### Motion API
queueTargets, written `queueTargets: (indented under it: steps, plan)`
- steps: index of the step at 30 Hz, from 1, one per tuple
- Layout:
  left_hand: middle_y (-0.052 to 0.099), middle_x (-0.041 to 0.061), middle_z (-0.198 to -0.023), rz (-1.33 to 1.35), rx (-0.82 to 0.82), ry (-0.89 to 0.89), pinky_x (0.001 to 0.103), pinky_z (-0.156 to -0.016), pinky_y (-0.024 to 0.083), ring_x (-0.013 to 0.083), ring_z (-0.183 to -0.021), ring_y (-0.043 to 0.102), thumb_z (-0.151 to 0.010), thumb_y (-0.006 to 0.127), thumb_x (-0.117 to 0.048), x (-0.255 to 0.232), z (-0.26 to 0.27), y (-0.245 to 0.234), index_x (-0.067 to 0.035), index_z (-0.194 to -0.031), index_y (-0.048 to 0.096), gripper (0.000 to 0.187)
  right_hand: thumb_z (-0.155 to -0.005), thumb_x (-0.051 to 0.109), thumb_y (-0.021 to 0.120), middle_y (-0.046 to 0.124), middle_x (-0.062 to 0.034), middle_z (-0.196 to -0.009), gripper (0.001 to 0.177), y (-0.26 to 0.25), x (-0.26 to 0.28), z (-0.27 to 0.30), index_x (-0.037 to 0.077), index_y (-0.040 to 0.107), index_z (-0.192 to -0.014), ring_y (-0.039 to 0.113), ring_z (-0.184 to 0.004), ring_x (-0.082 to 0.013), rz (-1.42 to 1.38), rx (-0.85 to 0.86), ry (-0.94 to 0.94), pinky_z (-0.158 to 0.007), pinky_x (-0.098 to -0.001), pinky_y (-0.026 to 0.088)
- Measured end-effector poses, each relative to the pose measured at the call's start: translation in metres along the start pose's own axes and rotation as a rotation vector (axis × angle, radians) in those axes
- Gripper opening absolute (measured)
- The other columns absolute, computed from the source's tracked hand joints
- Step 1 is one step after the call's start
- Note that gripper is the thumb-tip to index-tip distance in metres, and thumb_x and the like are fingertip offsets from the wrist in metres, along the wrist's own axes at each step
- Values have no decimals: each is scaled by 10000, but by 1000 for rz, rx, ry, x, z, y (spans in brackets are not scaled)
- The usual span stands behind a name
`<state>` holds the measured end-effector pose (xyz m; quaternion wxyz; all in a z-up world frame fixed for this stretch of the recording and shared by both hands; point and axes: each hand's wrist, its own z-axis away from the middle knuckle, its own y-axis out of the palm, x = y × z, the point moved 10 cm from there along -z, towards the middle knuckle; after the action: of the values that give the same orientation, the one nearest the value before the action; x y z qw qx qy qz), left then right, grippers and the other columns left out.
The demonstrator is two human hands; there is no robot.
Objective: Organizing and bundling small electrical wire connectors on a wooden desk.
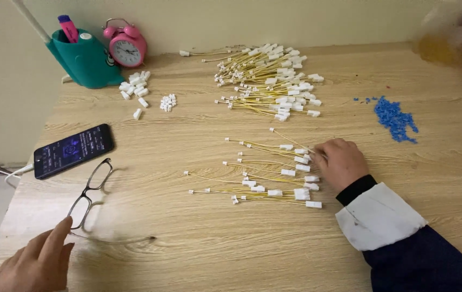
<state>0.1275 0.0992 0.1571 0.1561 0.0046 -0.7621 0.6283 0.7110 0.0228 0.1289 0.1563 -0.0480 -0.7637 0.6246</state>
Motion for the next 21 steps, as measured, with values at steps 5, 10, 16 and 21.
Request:
queueTargets:
  steps: [5, 10, 16, 21]
  plan:
    - [721, 90, -1166, 333, -364, 197, 438, -844, 594, 298, -957, 717, -867, 626, -279, -86, 22, -136, -176, -1287, 659, 434, -929, 291, 563, 744, -51, -930, 281, -8, 2, -2, 106, 770, -886, 614, -904, -253, -96, 98, 52, -860, -438, 466]
    - [697, 55, -1063, 628, -572, 648, 357, -739, 508, 236, -843, 670, -923, 519, -118, -196, 22, -161, -111, -1143, 647, 255, -953, 345, 506, 728, -27, -1042, 329, 5, -20, -2, 148, 758, -1030, 589, -1030, -225, -39, 147, 103, -947, -403, 432]
    - [585, -12, -856, 381, -395, 566, 349, -671, 562, 222, -801, 678, -776, 631, -173, -261, -59, -53, -231, -934, 616, 169, -962, 419, 530, 635, -119, -1147, 372, -19, -2, 19, 146, 682, -1164, 602, -1152, -288, -24, 273, 161, -1011, -357, 473]
    - [525, 9, -929, 282, -128, 554, 379, -700, 557, 244, -896, 648, -833, 671, -357, -285, -97, 0, -187, -873, 617, 183, -956, 348, 553, 633, -92, -1150, 299, -5, -21, 16, 175, 688, -1158, 615, -1135, -262, 5, 277, 173, -964, -327, 511]
